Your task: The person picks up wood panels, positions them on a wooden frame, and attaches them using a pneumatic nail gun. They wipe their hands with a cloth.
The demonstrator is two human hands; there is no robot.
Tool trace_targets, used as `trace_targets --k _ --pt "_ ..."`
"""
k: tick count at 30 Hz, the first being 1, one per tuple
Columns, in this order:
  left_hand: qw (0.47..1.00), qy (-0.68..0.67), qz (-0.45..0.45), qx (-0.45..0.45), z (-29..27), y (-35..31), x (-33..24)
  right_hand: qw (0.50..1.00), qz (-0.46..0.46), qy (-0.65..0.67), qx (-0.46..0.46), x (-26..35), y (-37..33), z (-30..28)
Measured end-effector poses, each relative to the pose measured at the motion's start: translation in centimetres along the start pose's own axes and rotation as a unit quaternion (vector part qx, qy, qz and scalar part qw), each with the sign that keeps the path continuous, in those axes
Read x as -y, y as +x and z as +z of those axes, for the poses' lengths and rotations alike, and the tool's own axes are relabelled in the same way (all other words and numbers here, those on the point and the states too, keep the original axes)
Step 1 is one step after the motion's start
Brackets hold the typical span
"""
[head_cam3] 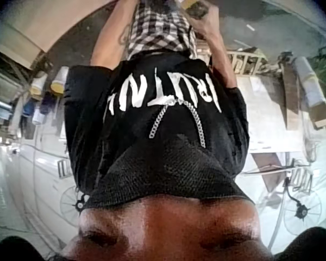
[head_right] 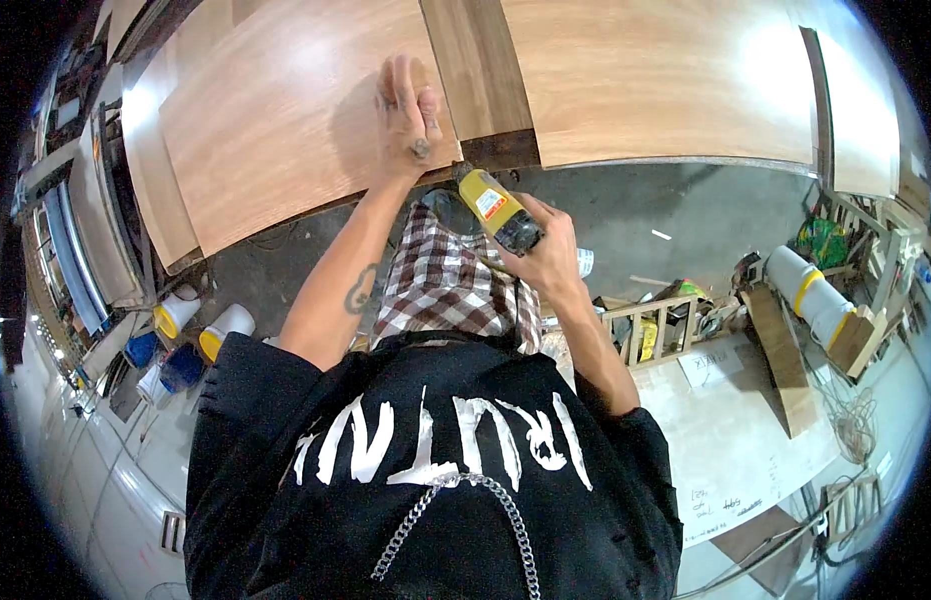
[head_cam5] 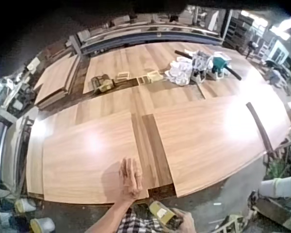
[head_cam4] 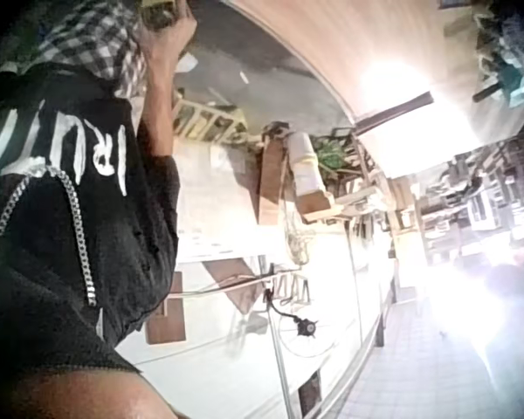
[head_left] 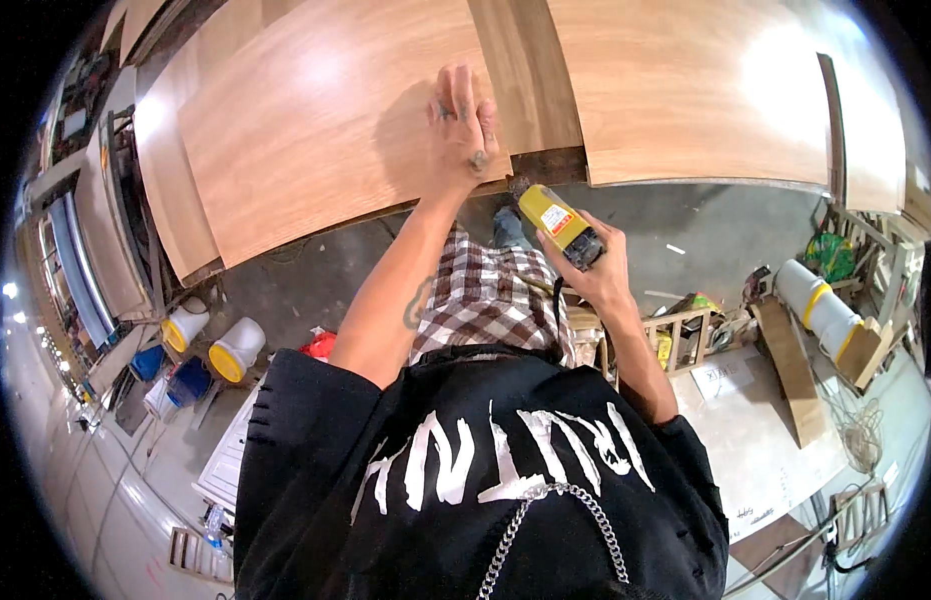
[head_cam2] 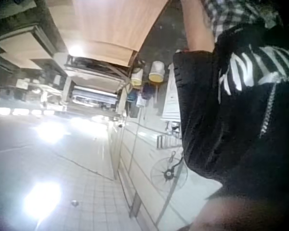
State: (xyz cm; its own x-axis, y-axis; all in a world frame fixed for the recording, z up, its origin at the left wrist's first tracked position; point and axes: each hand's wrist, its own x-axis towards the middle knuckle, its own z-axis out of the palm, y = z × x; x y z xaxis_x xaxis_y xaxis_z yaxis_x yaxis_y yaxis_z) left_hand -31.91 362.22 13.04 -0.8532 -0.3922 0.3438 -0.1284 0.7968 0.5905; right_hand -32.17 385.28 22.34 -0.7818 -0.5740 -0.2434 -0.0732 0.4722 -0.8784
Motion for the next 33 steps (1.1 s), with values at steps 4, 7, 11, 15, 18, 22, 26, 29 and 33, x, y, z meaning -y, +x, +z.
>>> trace_targets --k 4,7,11,15,18,22,26,29,33 --pt "1.000 0.000 -0.007 -0.005 0.1 -0.1 -0.3 0.998 0.031 -0.042 0.022 -0.8 0.4 0.3" --pt "1.000 0.008 -0.001 -0.006 0.0 0.0 0.3 0.998 0.022 -0.063 0.000 0.4 0.3 0.6" --pt "1.000 0.002 -0.018 -0.009 0.0 -0.1 0.3 0.999 0.024 -0.047 0.002 -0.3 0.4 0.7" --pt "1.000 -0.002 -0.001 -0.020 0.0 -0.1 0.3 0.996 0.079 -0.012 0.045 0.1 0.6 0.4" --pt "1.000 -0.003 -0.005 -0.015 -0.1 -0.1 0.2 0.994 0.090 -0.037 0.052 -0.2 0.6 0.3" --pt "1.000 -0.003 -0.012 -0.011 0.1 -0.1 0.1 0.994 0.076 -0.074 0.032 -0.7 0.4 0.3" --pt "1.000 0.008 0.005 -0.016 0.5 -0.4 0.2 0.989 0.103 -0.089 0.048 0.0 0.4 -0.1" --pt "1.000 0.000 -0.015 -0.005 0.3 -0.3 0.2 0.986 0.130 -0.076 0.068 2.2 1.1 -0.5" --pt "1.000 -0.004 -0.009 -0.011 0.0 -0.1 0.0 0.990 0.107 -0.075 0.048 1.1 0.6 0.0"
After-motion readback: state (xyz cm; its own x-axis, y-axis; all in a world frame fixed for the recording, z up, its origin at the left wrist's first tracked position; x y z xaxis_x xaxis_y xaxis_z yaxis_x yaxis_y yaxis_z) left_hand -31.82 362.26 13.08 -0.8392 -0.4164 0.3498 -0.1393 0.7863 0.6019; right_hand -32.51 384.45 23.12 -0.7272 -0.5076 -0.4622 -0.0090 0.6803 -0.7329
